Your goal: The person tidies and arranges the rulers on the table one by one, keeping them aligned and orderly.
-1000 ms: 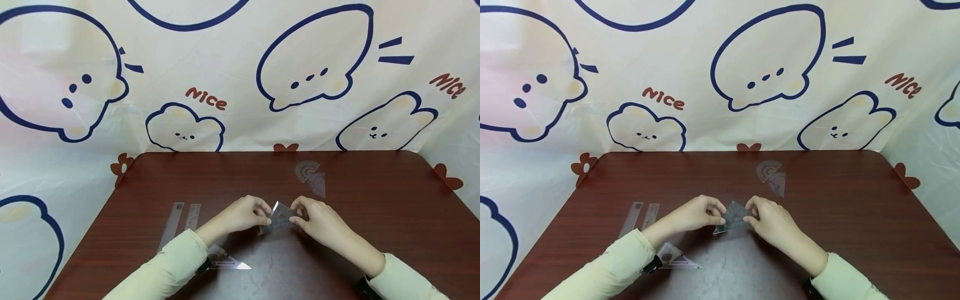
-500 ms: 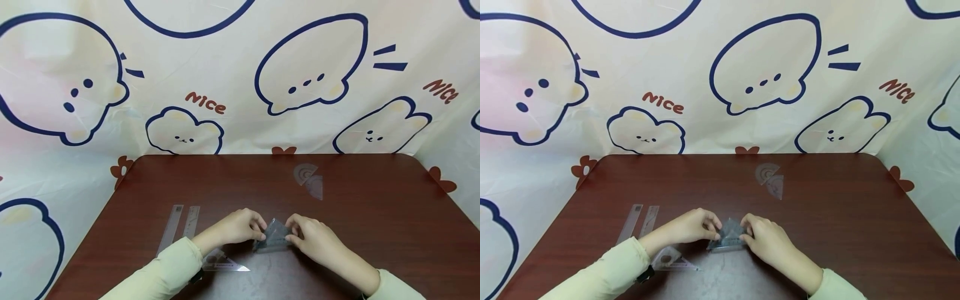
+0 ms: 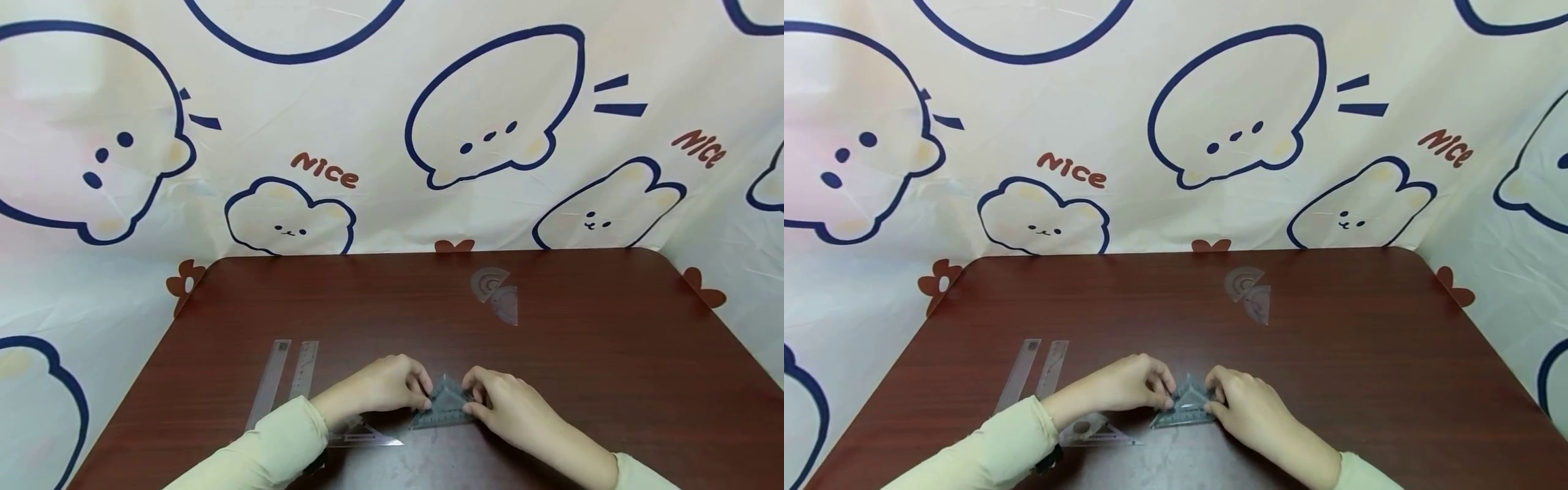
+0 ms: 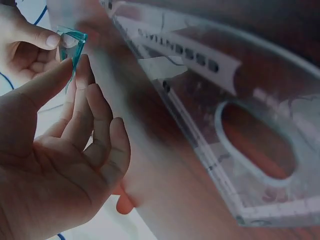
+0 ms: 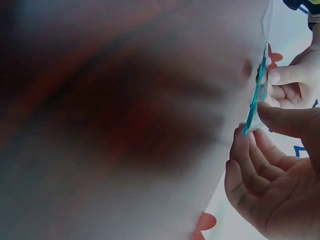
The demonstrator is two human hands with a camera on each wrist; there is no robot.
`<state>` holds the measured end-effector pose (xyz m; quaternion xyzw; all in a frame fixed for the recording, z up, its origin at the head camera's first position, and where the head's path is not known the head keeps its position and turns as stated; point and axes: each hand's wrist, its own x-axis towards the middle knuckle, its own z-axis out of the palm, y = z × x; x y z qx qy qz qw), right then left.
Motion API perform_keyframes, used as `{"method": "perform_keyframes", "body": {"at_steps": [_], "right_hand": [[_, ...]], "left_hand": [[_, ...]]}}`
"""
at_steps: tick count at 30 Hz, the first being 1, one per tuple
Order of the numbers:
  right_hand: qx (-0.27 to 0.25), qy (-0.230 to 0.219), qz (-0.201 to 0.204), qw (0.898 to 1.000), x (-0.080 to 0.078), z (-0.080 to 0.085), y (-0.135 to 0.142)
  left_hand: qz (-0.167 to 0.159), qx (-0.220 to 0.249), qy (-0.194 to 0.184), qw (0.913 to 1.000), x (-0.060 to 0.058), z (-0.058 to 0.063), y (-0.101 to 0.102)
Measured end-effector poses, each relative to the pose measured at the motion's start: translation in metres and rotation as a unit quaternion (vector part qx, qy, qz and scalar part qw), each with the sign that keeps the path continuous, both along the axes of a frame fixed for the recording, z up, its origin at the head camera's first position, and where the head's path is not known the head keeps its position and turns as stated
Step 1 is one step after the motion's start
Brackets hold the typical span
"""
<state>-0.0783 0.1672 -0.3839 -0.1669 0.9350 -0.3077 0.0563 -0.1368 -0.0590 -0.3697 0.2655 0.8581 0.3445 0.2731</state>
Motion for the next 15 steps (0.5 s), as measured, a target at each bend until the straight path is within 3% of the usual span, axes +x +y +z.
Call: {"method": "perform_keyframes", "body": {"at_steps": [10,15], "right_hand": [[0.007,0.003,0.02,1.0,-0.0015,-0.0015,-0.0002],[0.025,-0.001,0.047,0.999,-0.0053,0.0008,0.0001]], "left_hand": [[0.004,-0.034,0.039,0.9987,0.0054,-0.0007,-0.0005],[0.011,-0.047,0.039,0.9981,0.0084,-0.0027,-0.0006]]}}
